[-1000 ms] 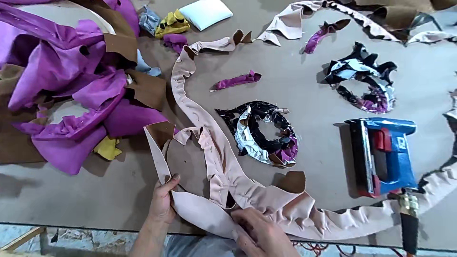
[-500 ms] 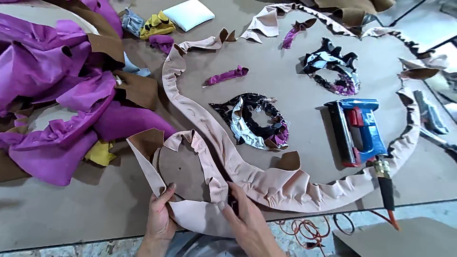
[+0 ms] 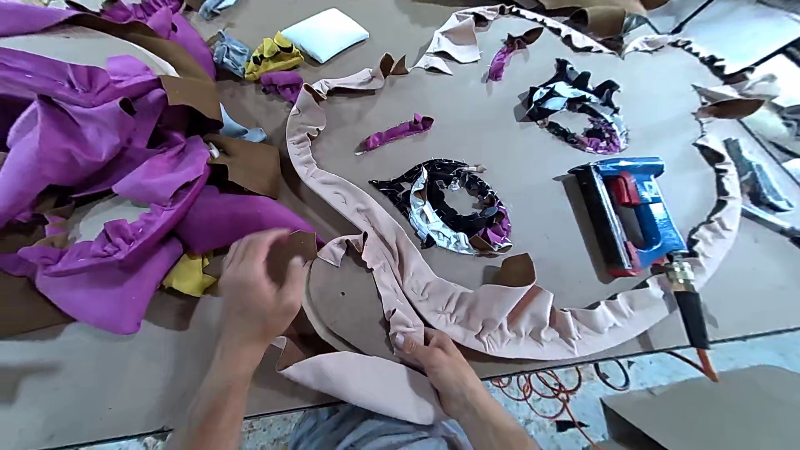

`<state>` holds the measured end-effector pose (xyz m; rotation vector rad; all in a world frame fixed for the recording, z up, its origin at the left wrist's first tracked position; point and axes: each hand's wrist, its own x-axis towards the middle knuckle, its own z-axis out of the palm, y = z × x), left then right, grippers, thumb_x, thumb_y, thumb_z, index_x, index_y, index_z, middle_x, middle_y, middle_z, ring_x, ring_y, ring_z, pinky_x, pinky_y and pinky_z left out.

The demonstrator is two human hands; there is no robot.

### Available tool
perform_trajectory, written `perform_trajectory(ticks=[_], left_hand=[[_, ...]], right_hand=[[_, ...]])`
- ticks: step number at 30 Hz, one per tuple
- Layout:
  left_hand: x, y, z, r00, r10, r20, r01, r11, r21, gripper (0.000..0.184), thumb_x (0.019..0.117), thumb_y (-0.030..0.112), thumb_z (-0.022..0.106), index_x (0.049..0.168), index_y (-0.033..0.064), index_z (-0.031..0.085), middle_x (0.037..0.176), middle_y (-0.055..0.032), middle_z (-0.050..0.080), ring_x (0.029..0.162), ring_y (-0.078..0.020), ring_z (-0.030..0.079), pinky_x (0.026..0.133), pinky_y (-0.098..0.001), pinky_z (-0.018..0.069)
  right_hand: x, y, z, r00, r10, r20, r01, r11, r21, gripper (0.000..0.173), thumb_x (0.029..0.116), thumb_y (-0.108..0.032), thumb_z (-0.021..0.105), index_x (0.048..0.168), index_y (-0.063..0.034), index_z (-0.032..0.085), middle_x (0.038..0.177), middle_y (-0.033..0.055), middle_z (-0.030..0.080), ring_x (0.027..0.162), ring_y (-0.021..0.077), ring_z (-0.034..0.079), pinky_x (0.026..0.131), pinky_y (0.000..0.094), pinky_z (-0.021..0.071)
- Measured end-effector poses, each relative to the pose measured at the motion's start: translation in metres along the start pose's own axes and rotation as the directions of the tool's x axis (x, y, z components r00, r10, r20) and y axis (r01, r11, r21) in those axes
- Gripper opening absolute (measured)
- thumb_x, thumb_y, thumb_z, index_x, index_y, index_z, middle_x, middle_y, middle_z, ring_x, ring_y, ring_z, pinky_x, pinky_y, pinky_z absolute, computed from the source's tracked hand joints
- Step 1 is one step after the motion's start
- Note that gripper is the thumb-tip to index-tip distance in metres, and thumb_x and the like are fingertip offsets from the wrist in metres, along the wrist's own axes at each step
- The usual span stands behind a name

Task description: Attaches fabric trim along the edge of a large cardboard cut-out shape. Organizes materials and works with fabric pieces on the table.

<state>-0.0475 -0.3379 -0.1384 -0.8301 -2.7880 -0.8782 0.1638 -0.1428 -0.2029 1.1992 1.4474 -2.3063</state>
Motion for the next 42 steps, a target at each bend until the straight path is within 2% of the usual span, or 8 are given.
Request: perform_trajectory(ticks=[4, 8, 11, 14, 16, 20, 36, 42], left_hand=[[0.069, -0.007, 0.043, 0.916, 0.083, 0.393, -0.146, 0.980, 0.133, 0.049, 0.1038, 0.042, 0.054, 0.133, 0.0045, 0.064, 0.131, -0.0184, 0.065, 0.127, -0.0371, 0.059, 0.111, -0.0616, 0.0393], [0.093, -0.022, 0.051, 0.777, 0.082, 0.625, -0.253, 0.949, 0.190, 0.048, 0.1092, 0.044, 0.038, 0.105, 0.0109, 0.073, 0.096, -0.0095, 0.072, 0.098, -0.0291, 0.068, 0.094, -0.0570, 0.0473], [0.092, -0.031, 0.041, 0.635, -0.105, 0.766, -0.111, 0.968, 0.225, 0.062, 0.1076, 0.057, 0.027, 0.107, 0.0132, 0.072, 0.088, -0.0108, 0.072, 0.090, -0.0306, 0.070, 0.085, -0.0592, 0.0528], [0.082, -0.049, 0.035, 0.560, -0.155, 0.814, 0.380, 0.921, -0.086, 0.037, 0.1031, 0.040, 0.056, 0.111, 0.0070, 0.071, 0.091, -0.0082, 0.073, 0.085, -0.0189, 0.071, 0.079, -0.0415, 0.0590], [0.078, -0.047, 0.037, 0.571, -0.240, 0.785, 0.689, 0.660, -0.299, 0.022, 0.0980, 0.012, 0.065, 0.118, 0.0018, 0.067, 0.095, -0.0120, 0.075, 0.082, -0.0185, 0.073, 0.076, -0.0358, 0.0625], [0.079, -0.045, 0.046, 0.609, -0.405, 0.682, 0.778, 0.470, -0.417, 0.023, 0.0952, -0.002, 0.064, 0.118, 0.0001, 0.067, 0.093, -0.0120, 0.074, 0.077, -0.0166, 0.072, 0.070, -0.0320, 0.0617], [0.083, -0.060, 0.047, 0.655, -0.560, 0.508, 0.754, 0.432, -0.495, 0.025, 0.0959, 0.002, 0.066, 0.121, 0.0012, 0.066, 0.099, -0.0118, 0.073, 0.084, -0.0167, 0.072, 0.075, -0.0334, 0.0617], [0.091, -0.071, 0.056, 0.790, -0.567, 0.231, 0.599, 0.637, -0.485, 0.036, 0.0887, 0.001, 0.076, 0.123, 0.0056, 0.067, 0.111, -0.0112, 0.070, 0.093, -0.0189, 0.069, 0.080, -0.0373, 0.0589]], right_hand=[[0.001, 0.005, 0.011, 0.982, -0.044, -0.182, 0.062, 0.994, 0.093, 0.020, 0.0960, -0.015, 0.070, 0.108, 0.0008, 0.071, 0.096, 0.0096, 0.076, 0.091, 0.0157, 0.073, 0.086, 0.0325, 0.0609], [0.007, 0.007, 0.021, 0.969, -0.081, -0.234, 0.117, 0.982, 0.146, 0.018, 0.0961, -0.015, 0.069, 0.105, 0.0003, 0.074, 0.093, 0.0084, 0.076, 0.088, 0.0148, 0.073, 0.084, 0.0315, 0.0605], [0.015, 0.006, 0.033, 0.967, -0.113, -0.229, 0.162, 0.965, 0.208, 0.018, 0.0956, -0.013, 0.070, 0.106, 0.0009, 0.074, 0.094, 0.0095, 0.077, 0.090, 0.0154, 0.074, 0.087, 0.0316, 0.0608], [0.027, 0.000, 0.047, 0.962, -0.147, -0.231, 0.196, 0.959, 0.207, 0.020, 0.0947, -0.015, 0.071, 0.108, -0.0010, 0.075, 0.095, 0.0084, 0.077, 0.091, 0.0153, 0.074, 0.086, 0.0319, 0.0612], [0.037, -0.007, 0.055, 0.958, -0.159, -0.240, 0.207, 0.959, 0.192, 0.021, 0.0944, -0.017, 0.072, 0.108, -0.0019, 0.075, 0.095, 0.0073, 0.077, 0.090, 0.0145, 0.074, 0.085, 0.0313, 0.0613], [0.034, -0.012, 0.041, 0.995, -0.065, -0.078, 0.072, 0.993, 0.092, 0.030, 0.0973, -0.025, 0.068, 0.118, -0.0041, 0.069, 0.100, 0.0038, 0.074, 0.094, 0.0115, 0.070, 0.088, 0.0311, 0.0582], [0.038, -0.010, 0.059, 0.966, 0.076, -0.248, -0.012, 0.968, 0.250, 0.024, 0.1019, -0.022, 0.063, 0.098, 0.0012, 0.069, 0.077, 0.0120, 0.071, 0.065, 0.0202, 0.070, 0.062, 0.0347, 0.0610], [0.060, -0.020, 0.082, 0.957, 0.047, -0.286, 0.034, 0.961, 0.275, 0.023, 0.1024, -0.019, 0.063, 0.096, 0.0019, 0.068, 0.076, 0.0128, 0.071, 0.066, 0.0223, 0.071, 0.063, 0.0371, 0.0626]])
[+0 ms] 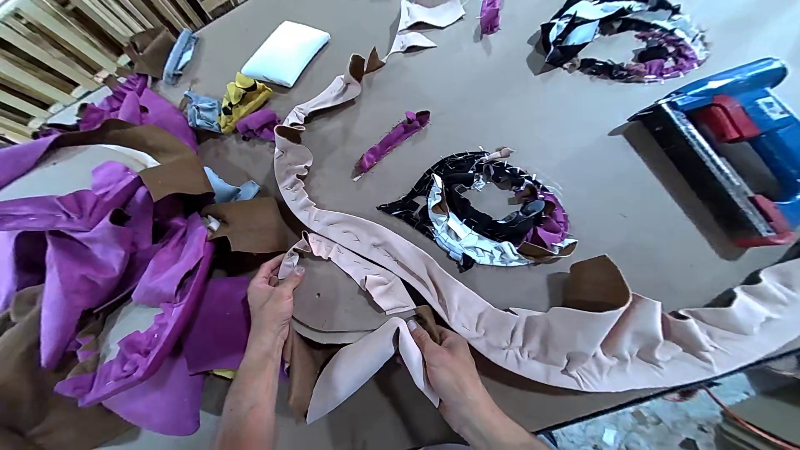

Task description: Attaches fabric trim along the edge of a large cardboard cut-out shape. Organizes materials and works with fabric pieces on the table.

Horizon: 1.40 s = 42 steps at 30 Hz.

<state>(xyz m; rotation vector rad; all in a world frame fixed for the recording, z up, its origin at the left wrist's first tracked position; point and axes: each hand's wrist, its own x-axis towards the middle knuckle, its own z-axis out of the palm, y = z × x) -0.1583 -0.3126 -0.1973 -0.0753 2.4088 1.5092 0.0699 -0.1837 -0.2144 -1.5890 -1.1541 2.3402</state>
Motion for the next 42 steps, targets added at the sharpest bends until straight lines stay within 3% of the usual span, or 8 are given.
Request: perform_trajectory(ticks=[10, 14, 20, 24, 29, 34, 36, 42], left_hand=[[0.033, 0.000, -0.010, 0.995, 0.020, -0.102, -0.021, 1.000, -0.003, 0.025, 0.0944, 0.005, 0.071, 0.120, 0.0034, 0.068, 0.109, -0.0105, 0.069, 0.093, -0.0183, 0.066, 0.084, -0.0375, 0.0552], [0.034, 0.003, -0.011, 0.993, 0.023, -0.114, -0.023, 1.000, 0.003, 0.027, 0.0949, 0.010, 0.072, 0.121, 0.0027, 0.068, 0.111, -0.0120, 0.069, 0.098, -0.0200, 0.066, 0.087, -0.0411, 0.0542], [0.034, 0.000, -0.011, 0.993, 0.047, -0.104, -0.044, 0.999, 0.028, 0.029, 0.0940, 0.012, 0.074, 0.121, 0.0042, 0.068, 0.111, -0.0116, 0.069, 0.099, -0.0200, 0.065, 0.087, -0.0415, 0.0540], [0.023, 0.001, -0.008, 0.996, 0.056, -0.064, -0.051, 0.996, 0.068, 0.028, 0.0955, 0.014, 0.072, 0.121, 0.0051, 0.066, 0.109, -0.0108, 0.068, 0.094, -0.0195, 0.064, 0.082, -0.0408, 0.0540], [-0.009, -0.006, 0.013, 0.995, 0.093, -0.032, -0.089, 0.990, 0.106, 0.026, 0.0939, 0.011, 0.074, 0.119, 0.0061, 0.067, 0.100, -0.0082, 0.069, 0.081, -0.0161, 0.066, 0.073, -0.0355, 0.0565], [-0.039, -0.009, 0.030, 0.989, 0.134, 0.057, -0.141, 0.981, 0.136, 0.027, 0.0920, 0.009, 0.075, 0.118, 0.0064, 0.069, 0.106, -0.0073, 0.071, 0.087, -0.0143, 0.068, 0.077, -0.0336, 0.0578], [-0.047, -0.009, 0.035, 0.987, 0.138, 0.081, -0.148, 0.979, 0.142, 0.026, 0.0915, 0.008, 0.076, 0.117, 0.0071, 0.070, 0.105, -0.0066, 0.071, 0.084, -0.0137, 0.068, 0.075, -0.0323, 0.0578], [-0.068, -0.013, 0.050, 0.978, 0.165, 0.128, -0.185, 0.969, 0.166, 0.025, 0.0910, 0.009, 0.077, 0.115, 0.0062, 0.069, 0.101, -0.0073, 0.071, 0.082, -0.0152, 0.069, 0.073, -0.0349, 0.0582]], right_hand=[[0.018, -0.015, 0.034, 0.999, -0.035, 0.019, 0.036, 0.995, -0.088, 0.019, 0.1004, -0.019, 0.067, 0.092, -0.0032, 0.071, 0.072, 0.0060, 0.068, 0.058, 0.0131, 0.063, 0.055, 0.0291, 0.0527], [0.020, -0.016, 0.041, 0.999, -0.029, -0.014, 0.027, 0.990, -0.137, 0.018, 0.0996, -0.018, 0.066, 0.090, -0.0039, 0.069, 0.070, 0.0056, 0.065, 0.059, 0.0135, 0.061, 0.055, 0.0307, 0.0518], [0.021, -0.016, 0.037, 1.000, 0.000, 0.015, 0.001, 0.995, -0.095, 0.020, 0.1004, -0.020, 0.067, 0.092, -0.0018, 0.069, 0.074, 0.0091, 0.068, 0.062, 0.0174, 0.067, 0.059, 0.0335, 0.0585], [0.012, -0.013, 0.015, 0.997, 0.017, 0.070, -0.010, 0.995, -0.094, 0.021, 0.1027, -0.020, 0.063, 0.101, 0.0000, 0.069, 0.079, 0.0109, 0.071, 0.067, 0.0204, 0.071, 0.063, 0.0363, 0.0627], [-0.012, 0.005, -0.030, 0.999, 0.028, 0.037, -0.024, 0.994, -0.106, 0.020, 0.1009, -0.021, 0.063, 0.100, -0.0011, 0.067, 0.076, 0.0100, 0.070, 0.064, 0.0200, 0.069, 0.060, 0.0357, 0.0607], [-0.036, 0.026, -0.072, 0.999, 0.017, 0.049, -0.006, 0.978, -0.208, 0.016, 0.0972, -0.022, 0.065, 0.100, -0.0060, 0.069, 0.076, 0.0061, 0.070, 0.065, 0.0173, 0.069, 0.062, 0.0353, 0.0597], [-0.043, 0.035, -0.084, 0.998, 0.005, 0.066, 0.010, 0.976, -0.219, 0.018, 0.0961, -0.023, 0.066, 0.099, -0.0061, 0.070, 0.077, 0.0072, 0.071, 0.066, 0.0190, 0.071, 0.063, 0.0377, 0.0615], [-0.057, 0.049, -0.105, 0.997, -0.046, 0.062, 0.062, 0.961, -0.271, 0.015, 0.0927, -0.025, 0.067, 0.088, -0.0108, 0.069, 0.066, 0.0010, 0.064, 0.058, 0.0122, 0.062, 0.055, 0.0316, 0.0521]])
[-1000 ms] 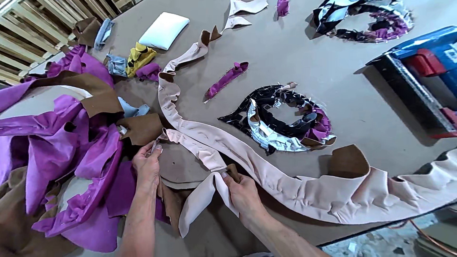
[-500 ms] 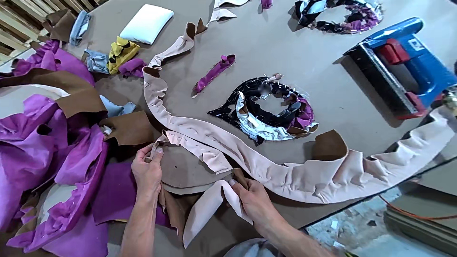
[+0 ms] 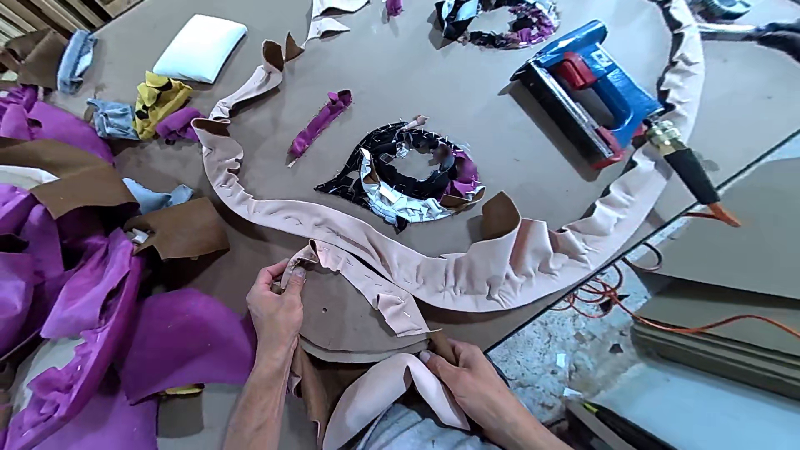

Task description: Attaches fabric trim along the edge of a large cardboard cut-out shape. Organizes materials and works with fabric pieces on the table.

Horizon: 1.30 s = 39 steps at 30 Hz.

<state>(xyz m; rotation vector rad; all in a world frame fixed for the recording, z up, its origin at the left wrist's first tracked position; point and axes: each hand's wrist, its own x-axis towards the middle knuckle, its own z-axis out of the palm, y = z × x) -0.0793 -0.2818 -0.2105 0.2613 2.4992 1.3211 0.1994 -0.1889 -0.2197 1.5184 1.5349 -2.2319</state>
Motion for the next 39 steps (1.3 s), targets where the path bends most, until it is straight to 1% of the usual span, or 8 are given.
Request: perform_trajectory(ticks=[3, 7, 12, 16, 25, 31, 35, 39], left_hand=[[-0.010, 0.003, 0.006, 0.999, 0.011, 0.033, -0.013, 0.999, 0.044, 0.024, 0.0914, 0.010, 0.077, 0.114, 0.0065, 0.070, 0.102, -0.0077, 0.072, 0.084, -0.0164, 0.069, 0.075, -0.0379, 0.0581], [-0.023, 0.005, 0.015, 1.000, 0.009, 0.028, -0.012, 0.996, 0.086, 0.024, 0.0910, 0.012, 0.078, 0.114, 0.0083, 0.070, 0.098, -0.0074, 0.072, 0.075, -0.0167, 0.067, 0.070, -0.0382, 0.0570], [-0.031, 0.008, 0.017, 0.999, 0.009, 0.033, -0.013, 0.991, 0.130, 0.025, 0.0919, 0.013, 0.077, 0.115, 0.0080, 0.069, 0.097, -0.0080, 0.071, 0.076, -0.0179, 0.066, 0.071, -0.0406, 0.0562], [-0.031, 0.010, 0.018, 0.999, 0.019, 0.043, -0.025, 0.990, 0.140, 0.026, 0.0923, 0.013, 0.077, 0.116, 0.0066, 0.068, 0.099, -0.0095, 0.070, 0.082, -0.0188, 0.067, 0.074, -0.0415, 0.0558], [-0.030, 0.013, 0.013, 0.998, -0.029, 0.061, 0.027, 0.999, 0.033, 0.024, 0.0938, 0.014, 0.075, 0.115, 0.0056, 0.069, 0.101, -0.0104, 0.069, 0.083, -0.0196, 0.066, 0.076, -0.0420, 0.0561], [-0.023, 0.007, 0.007, 0.996, 0.035, 0.085, -0.037, 0.999, 0.029, 0.026, 0.0938, 0.015, 0.075, 0.116, 0.0052, 0.068, 0.104, -0.0132, 0.068, 0.089, -0.0244, 0.065, 0.081, -0.0495, 0.0535], [-0.012, -0.001, -0.004, 0.956, 0.153, 0.251, -0.185, 0.976, 0.111, 0.042, 0.0894, 0.017, 0.081, 0.126, 0.0071, 0.063, 0.109, -0.0163, 0.072, 0.097, -0.0313, 0.070, 0.087, -0.0606, 0.0544], [-0.010, 0.004, 0.007, 0.978, 0.114, 0.172, -0.125, 0.991, 0.053, 0.032, 0.0902, 0.019, 0.080, 0.119, 0.0084, 0.069, 0.100, -0.0139, 0.073, 0.089, -0.0296, 0.071, 0.081, -0.0579, 0.0554]], right_hand=[[-0.009, 0.007, -0.009, 1.000, -0.023, -0.010, 0.022, 0.997, -0.068, 0.017, 0.0918, -0.029, 0.065, 0.086, -0.0138, 0.068, 0.064, -0.0023, 0.061, 0.056, 0.0106, 0.060, 0.054, 0.0324, 0.0504], [-0.020, 0.014, -0.019, 0.999, -0.036, -0.017, 0.035, 0.996, -0.081, 0.019, 0.0905, -0.032, 0.065, 0.083, -0.0156, 0.067, 0.061, -0.0032, 0.060, 0.053, 0.0102, 0.058, 0.051, 0.0325, 0.0486], [-0.023, 0.017, -0.026, 0.999, -0.036, -0.036, 0.033, 0.995, -0.097, 0.032, 0.0936, -0.046, 0.062, 0.080, -0.0176, 0.067, 0.062, -0.0048, 0.058, 0.055, 0.0091, 0.057, 0.052, 0.0319, 0.0471], [-0.024, 0.020, -0.025, 0.998, -0.047, -0.035, 0.044, 0.994, -0.100, 0.026, 0.0936, -0.039, 0.063, 0.080, -0.0171, 0.065, 0.060, -0.0052, 0.055, 0.052, 0.0088, 0.054, 0.050, 0.0313, 0.0449], [-0.012, 0.014, -0.012, 0.985, -0.079, -0.152, 0.082, 0.997, 0.012, 0.016, 0.0946, -0.020, 0.069, 0.085, -0.0080, 0.070, 0.065, 0.0006, 0.064, 0.057, 0.0105, 0.061, 0.057, 0.0309, 0.0518], [-0.007, 0.013, -0.006, 0.984, -0.107, -0.141, 0.117, 0.991, 0.065, 0.015, 0.0971, -0.015, 0.067, 0.089, -0.0038, 0.070, 0.069, 0.0042, 0.068, 0.062, 0.0124, 0.065, 0.061, 0.0317, 0.0559], [-0.006, 0.013, -0.004, 0.981, -0.128, -0.143, 0.140, 0.987, 0.077, 0.015, 0.0984, -0.013, 0.066, 0.090, -0.0017, 0.070, 0.070, 0.0058, 0.068, 0.062, 0.0127, 0.065, 0.062, 0.0313, 0.0561], [-0.010, 0.013, -0.012, 0.989, -0.116, -0.097, 0.115, 0.993, -0.018, 0.020, 0.0993, -0.020, 0.066, 0.089, -0.0026, 0.069, 0.068, 0.0051, 0.066, 0.060, 0.0135, 0.063, 0.058, 0.0323, 0.0545]])
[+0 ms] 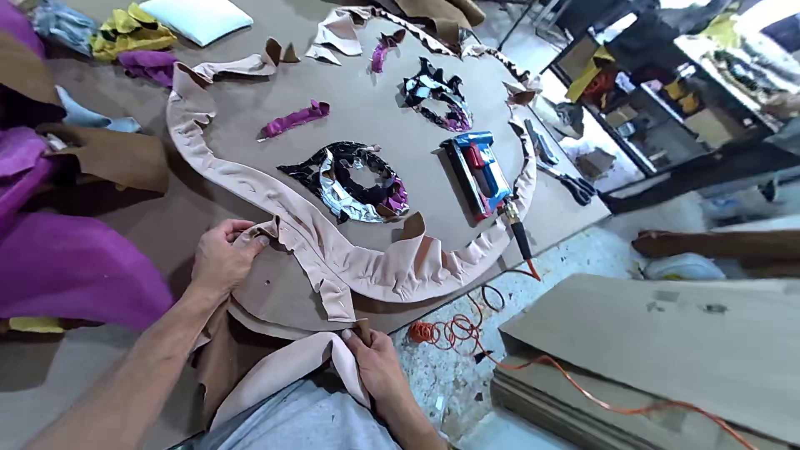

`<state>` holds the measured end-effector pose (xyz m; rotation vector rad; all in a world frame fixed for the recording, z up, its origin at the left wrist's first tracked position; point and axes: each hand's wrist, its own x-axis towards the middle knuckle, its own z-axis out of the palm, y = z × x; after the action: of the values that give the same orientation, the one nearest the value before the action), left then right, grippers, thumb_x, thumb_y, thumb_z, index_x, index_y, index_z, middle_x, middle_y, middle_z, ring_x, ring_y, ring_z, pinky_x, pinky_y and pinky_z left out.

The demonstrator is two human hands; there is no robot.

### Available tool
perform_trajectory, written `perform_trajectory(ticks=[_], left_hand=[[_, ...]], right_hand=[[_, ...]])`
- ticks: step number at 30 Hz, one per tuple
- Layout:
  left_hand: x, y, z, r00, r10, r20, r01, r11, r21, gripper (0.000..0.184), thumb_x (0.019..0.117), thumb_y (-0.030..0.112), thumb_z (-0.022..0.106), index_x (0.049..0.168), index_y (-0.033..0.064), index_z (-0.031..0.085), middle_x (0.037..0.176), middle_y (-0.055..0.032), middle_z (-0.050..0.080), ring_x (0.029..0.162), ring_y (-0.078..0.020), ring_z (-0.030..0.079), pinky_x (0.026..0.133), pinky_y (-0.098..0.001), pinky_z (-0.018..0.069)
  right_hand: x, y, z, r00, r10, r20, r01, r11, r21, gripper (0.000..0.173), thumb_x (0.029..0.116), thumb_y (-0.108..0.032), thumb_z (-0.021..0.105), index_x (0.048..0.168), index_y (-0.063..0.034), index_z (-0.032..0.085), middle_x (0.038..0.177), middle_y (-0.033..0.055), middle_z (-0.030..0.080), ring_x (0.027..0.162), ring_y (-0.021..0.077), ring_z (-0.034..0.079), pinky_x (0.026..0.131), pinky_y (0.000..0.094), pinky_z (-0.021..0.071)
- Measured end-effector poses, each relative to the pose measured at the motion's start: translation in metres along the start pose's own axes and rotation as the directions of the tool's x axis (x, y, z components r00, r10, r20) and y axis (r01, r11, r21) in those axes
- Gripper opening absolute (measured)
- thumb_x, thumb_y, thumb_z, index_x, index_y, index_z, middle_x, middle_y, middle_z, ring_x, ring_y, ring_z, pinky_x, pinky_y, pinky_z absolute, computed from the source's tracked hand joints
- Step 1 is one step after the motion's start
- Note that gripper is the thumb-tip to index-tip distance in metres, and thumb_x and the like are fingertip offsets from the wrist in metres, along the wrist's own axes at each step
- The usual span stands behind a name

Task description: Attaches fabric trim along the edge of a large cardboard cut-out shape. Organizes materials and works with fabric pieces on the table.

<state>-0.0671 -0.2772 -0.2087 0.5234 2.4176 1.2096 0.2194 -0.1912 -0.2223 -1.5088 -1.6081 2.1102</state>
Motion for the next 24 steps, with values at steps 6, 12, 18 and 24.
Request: perform_trajectory(ticks=[6, 12, 18, 24], left_hand=[[0.001, 0.004, 0.000, 0.997, -0.075, -0.007, 0.073, 0.988, -0.139, 0.027, 0.0907, 0.016, 0.079, 0.115, 0.0087, 0.070, 0.095, -0.0098, 0.075, 0.084, -0.0237, 0.071, 0.079, -0.0504, 0.0582], [-0.001, 0.003, 0.002, 0.997, -0.081, 0.003, 0.080, 0.988, -0.131, 0.027, 0.0920, 0.017, 0.078, 0.117, 0.0110, 0.071, 0.097, -0.0076, 0.075, 0.086, -0.0210, 0.071, 0.080, -0.0482, 0.0576], [-0.001, 0.006, 0.001, 0.994, -0.111, -0.013, 0.109, 0.986, -0.126, 0.027, 0.0904, 0.018, 0.080, 0.116, 0.0119, 0.072, 0.098, -0.0073, 0.075, 0.086, -0.0209, 0.071, 0.079, -0.0482, 0.0575], [-0.020, 0.000, 0.005, 0.994, -0.109, -0.027, 0.109, 0.994, -0.016, 0.032, 0.0896, 0.023, 0.081, 0.119, 0.0153, 0.072, 0.103, -0.0047, 0.075, 0.089, -0.0199, 0.072, 0.080, -0.0507, 0.0593]], right_hand=[[-0.032, -0.007, -0.036, 0.916, -0.388, -0.102, 0.261, 0.769, -0.584, 0.039, 0.0973, -0.037, 0.063, 0.121, -0.0075, 0.070, 0.092, 0.0032, 0.076, 0.080, 0.0146, 0.073, 0.073, 0.0439, 0.0620], [0.000, -0.012, -0.023, 0.908, -0.417, -0.035, 0.332, 0.769, -0.546, 0.053, 0.0913, -0.040, 0.068, 0.135, -0.0101, 0.065, 0.111, 0.0035, 0.074, 0.094, 0.0126, 0.072, 0.083, 0.0398, 0.0615], [0.015, -0.012, 0.000, 0.871, -0.489, 0.045, 0.390, 0.632, -0.670, 0.070, 0.0828, -0.040, 0.075, 0.142, -0.0057, 0.061, 0.119, 0.0104, 0.070, 0.102, 0.0203, 0.069, 0.087, 0.0429, 0.0589], [0.013, -0.003, -0.022, 0.832, -0.534, 0.148, 0.485, 0.572, -0.661, 0.073, 0.0830, -0.044, 0.078, 0.142, -0.0042, 0.061, 0.118, 0.0085, 0.070, 0.102, 0.0143, 0.069, 0.089, 0.0345, 0.0595]])
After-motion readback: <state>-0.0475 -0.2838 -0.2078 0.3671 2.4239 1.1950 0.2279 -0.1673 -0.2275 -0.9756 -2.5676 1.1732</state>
